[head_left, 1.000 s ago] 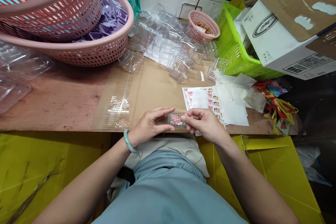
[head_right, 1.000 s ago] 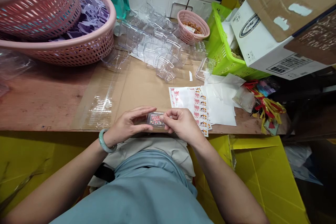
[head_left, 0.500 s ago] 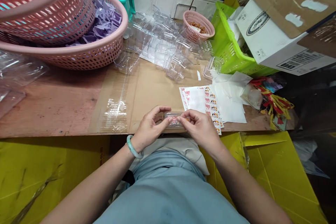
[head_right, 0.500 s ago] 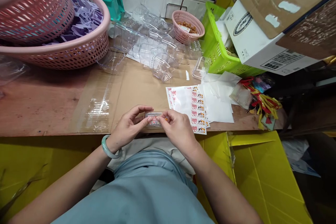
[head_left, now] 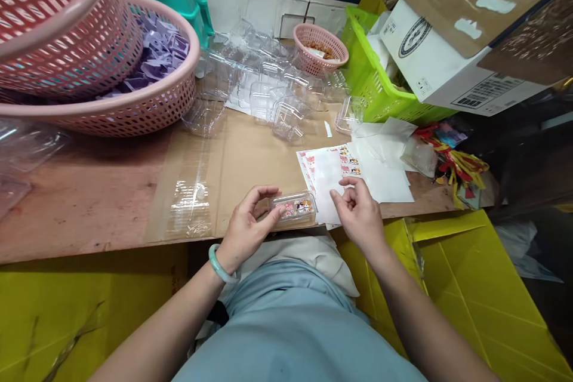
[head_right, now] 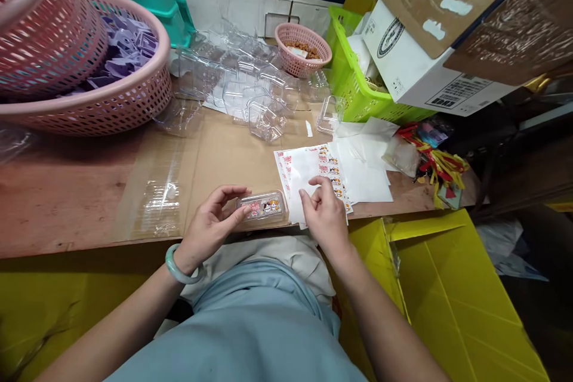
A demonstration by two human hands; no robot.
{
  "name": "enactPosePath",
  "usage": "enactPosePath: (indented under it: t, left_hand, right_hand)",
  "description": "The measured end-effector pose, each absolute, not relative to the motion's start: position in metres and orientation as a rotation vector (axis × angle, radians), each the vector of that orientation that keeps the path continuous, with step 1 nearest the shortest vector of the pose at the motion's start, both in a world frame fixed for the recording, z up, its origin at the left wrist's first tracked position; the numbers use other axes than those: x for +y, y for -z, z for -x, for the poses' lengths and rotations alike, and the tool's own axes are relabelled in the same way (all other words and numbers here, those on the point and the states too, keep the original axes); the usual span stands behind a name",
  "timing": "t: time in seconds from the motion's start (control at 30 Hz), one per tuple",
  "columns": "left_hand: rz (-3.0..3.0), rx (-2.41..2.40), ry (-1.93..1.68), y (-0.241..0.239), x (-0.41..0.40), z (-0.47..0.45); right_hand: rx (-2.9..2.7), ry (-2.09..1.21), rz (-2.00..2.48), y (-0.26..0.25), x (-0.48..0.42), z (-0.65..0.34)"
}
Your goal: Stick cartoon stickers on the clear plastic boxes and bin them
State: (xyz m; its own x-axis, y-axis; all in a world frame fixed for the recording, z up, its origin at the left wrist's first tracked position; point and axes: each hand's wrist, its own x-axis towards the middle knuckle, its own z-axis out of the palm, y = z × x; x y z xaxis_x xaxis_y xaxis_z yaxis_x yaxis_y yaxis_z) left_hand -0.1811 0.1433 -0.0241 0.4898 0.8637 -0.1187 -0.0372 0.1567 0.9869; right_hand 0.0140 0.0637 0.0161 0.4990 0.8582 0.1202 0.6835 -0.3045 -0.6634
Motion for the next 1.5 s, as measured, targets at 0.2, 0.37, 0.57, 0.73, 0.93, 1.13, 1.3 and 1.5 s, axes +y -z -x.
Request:
enactPosePath:
  t: [0.2, 0.37, 0.57, 0.73, 0.93, 1.13, 1.3, 1.5]
  left_hand:
    - [-1.249, 0.865, -0.788, 0.027, 0.139, 0.184]
    - [-1.197, 0.866, -0.745, 0.027, 0.132, 0.185]
    - [-1.386, 0.908, -0.837, 0.024, 0.139, 0.195]
    - [-1.559, 1.072, -0.999, 0.023, 0.173, 0.242]
    - [-1.721, 1.544, -1.39, 0.043, 0.225, 0.317]
    - [-1.99, 1.742, -1.433, 0.035, 0.23, 0.312]
    - [-1.566, 1.299, -1.324, 0.016, 0.198, 0.257]
    - [-1.31, 0.903, -0.952, 0.02, 0.191, 0.201]
  right_hand:
    - [-1.2, -0.638, 2.013, 0.002, 0.068, 0.012]
    - [-1.185, -0.72, 1.916, 0.002, 0.065, 0.013]
    - [-1.415, -0.668, 1.776, 0.004, 0.08, 0.024]
    - [-1.771, -0.594, 1.484, 0.018, 0.14, 0.051]
    - [-1.997, -0.191, 1.477, 0.024, 0.242, 0.093]
    - [-2.011, -0.357, 1.528, 0.017, 0.298, 0.115]
    - [-1.8, -0.54, 1.369, 0.019, 0.234, 0.089]
    - [-1.824, -0.494, 1.299, 0.04, 0.134, 0.06]
